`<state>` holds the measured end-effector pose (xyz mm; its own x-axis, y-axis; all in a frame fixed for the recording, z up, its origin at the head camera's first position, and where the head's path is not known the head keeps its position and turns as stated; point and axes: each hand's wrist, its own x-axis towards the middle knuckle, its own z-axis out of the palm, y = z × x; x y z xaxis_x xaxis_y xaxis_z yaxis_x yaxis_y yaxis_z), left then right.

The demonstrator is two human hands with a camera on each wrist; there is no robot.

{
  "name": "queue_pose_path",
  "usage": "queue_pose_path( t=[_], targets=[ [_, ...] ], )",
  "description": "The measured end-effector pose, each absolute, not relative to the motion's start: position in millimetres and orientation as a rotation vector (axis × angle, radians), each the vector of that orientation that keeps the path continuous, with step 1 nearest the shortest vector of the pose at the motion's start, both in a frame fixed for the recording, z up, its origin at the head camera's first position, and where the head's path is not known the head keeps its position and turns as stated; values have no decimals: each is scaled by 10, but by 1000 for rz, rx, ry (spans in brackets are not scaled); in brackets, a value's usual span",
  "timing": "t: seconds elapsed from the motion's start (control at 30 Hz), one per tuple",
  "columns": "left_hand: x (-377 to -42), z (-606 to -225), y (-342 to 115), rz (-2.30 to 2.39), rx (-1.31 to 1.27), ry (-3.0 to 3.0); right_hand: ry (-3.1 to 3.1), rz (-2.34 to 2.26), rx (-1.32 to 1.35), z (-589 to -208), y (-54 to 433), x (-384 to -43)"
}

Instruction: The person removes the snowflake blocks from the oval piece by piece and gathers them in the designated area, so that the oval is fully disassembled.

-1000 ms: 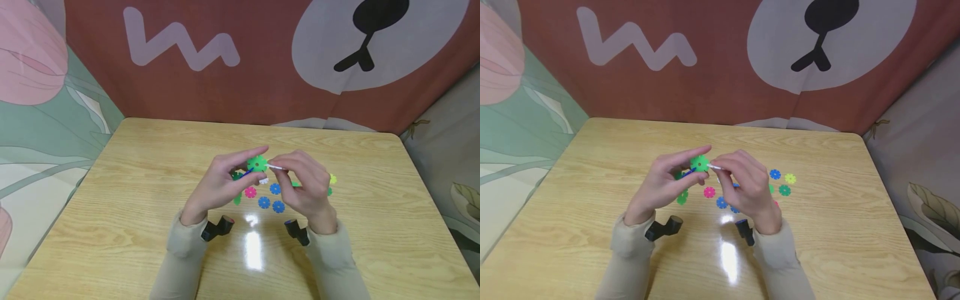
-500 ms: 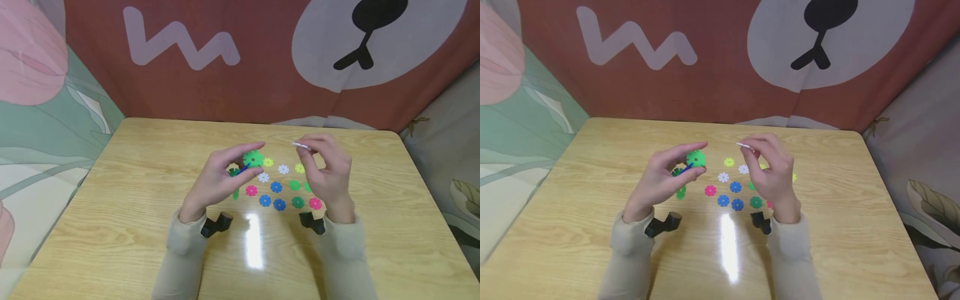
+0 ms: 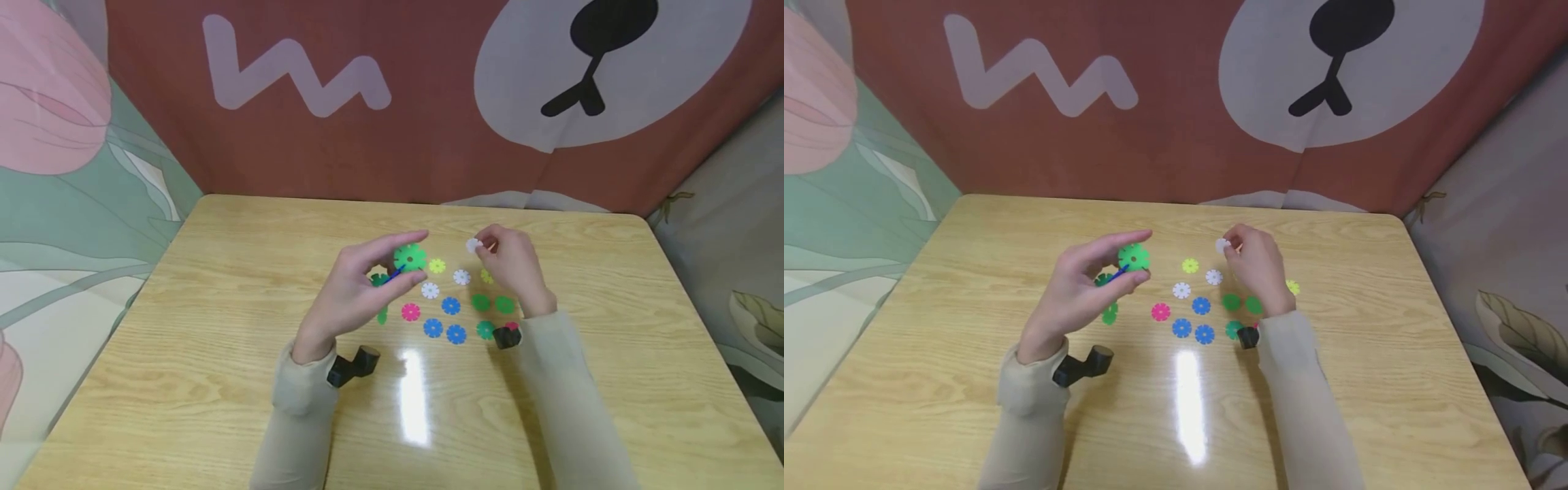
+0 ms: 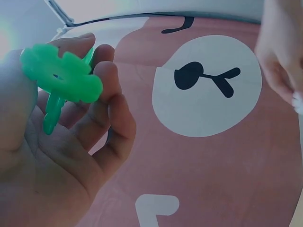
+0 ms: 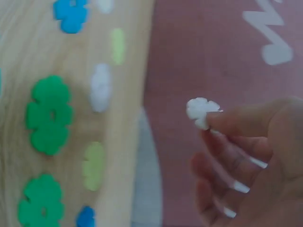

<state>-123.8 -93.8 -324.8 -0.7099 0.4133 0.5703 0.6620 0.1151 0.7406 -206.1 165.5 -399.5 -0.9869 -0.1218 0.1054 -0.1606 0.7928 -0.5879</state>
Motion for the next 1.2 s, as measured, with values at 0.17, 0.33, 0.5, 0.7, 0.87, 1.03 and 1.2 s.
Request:
queue_pose_path(
  t=[0.17, 0.33, 0.5, 0.7, 0.87, 1.03, 1.2],
  targets=[
    [-1241, -3252, -953, -1638, -1081, -2158, -3092, 890, 148, -4125, 1623, -2183],
    [-1243, -3259, -957, -1641, -1090, -2151, -3177, 868, 38, -4209, 1579, -2258],
    [-1236, -3258, -971, -1644, -1063, -2157, -3243, 816, -59, -4258, 1560, -2298],
    [-1236, -3252, -973, -1633, -1073, -2142, -3289, 721, -115, -4271, 1552, -2302],
    [-1248, -3266, -970, -1626, -1078, -2135, -3320, 640, -143, -4277, 1545, -2304],
    [-1270, -3274, -959, -1594, -1093, -2127, -3166, 894, -68, -4130, 1540, -2205],
    [-1310, -3310, -952, -1509, -1076, -2180, -2760, 1419, 196, -3717, 1466, -1839]
  ],
)
